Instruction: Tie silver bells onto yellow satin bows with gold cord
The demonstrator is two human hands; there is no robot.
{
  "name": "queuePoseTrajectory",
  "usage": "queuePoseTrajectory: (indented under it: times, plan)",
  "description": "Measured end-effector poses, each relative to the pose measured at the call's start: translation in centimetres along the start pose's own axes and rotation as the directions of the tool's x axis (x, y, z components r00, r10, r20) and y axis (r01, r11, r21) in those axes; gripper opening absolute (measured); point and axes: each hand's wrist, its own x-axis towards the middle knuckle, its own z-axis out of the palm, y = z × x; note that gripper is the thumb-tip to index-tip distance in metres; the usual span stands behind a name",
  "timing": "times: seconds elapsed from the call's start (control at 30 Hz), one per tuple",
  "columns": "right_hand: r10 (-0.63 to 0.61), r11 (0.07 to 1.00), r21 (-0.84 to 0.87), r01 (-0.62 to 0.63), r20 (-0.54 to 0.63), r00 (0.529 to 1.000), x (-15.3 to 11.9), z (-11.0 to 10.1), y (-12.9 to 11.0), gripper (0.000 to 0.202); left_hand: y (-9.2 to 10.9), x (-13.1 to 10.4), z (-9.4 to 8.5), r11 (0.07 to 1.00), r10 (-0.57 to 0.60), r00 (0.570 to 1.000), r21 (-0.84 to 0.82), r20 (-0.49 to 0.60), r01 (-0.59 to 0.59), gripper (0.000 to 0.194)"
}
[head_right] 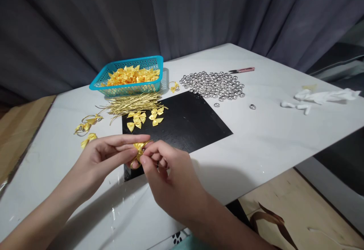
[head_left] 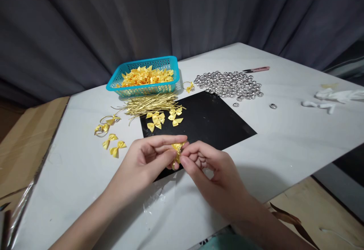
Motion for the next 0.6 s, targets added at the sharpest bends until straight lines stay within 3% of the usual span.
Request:
queuePoseTrajectory:
  times: [0.2,0.37,0.47,0.6]
  plan:
    - [-0.039,0.999,-0.039,0.037,-0.052,0.998,-0.1,-0.4,0.3,0.019,0.2,0.5,-0.1,1.0,-0.015,1.0,-0.022,0.007,0.015,0.025]
    - [-0.108,0.983,0.111,0.148,-0.307,0.945,0.2,-2.1,1.2,0.014,-0.4,2.1,-0.9,0.997,-0.023,0.999,0.068,-0.039,0.026,0.029]
    - [-0.102,0.96,0.174,0.219,-0.509,0.854,0.9,-4.5,1.2,0.009,-1.2,3.3,-1.8,0.986,-0.065,0.996,0.147,-0.056,0.072,0.034]
    - [-0.147,0.898,0.153,0.412,-0.78,0.608,1.8,-8.9,0.8,0.002,-2.3,4.5,-3.1,0.984,-0.077,0.995,0.157,-0.055,0.085,0.038]
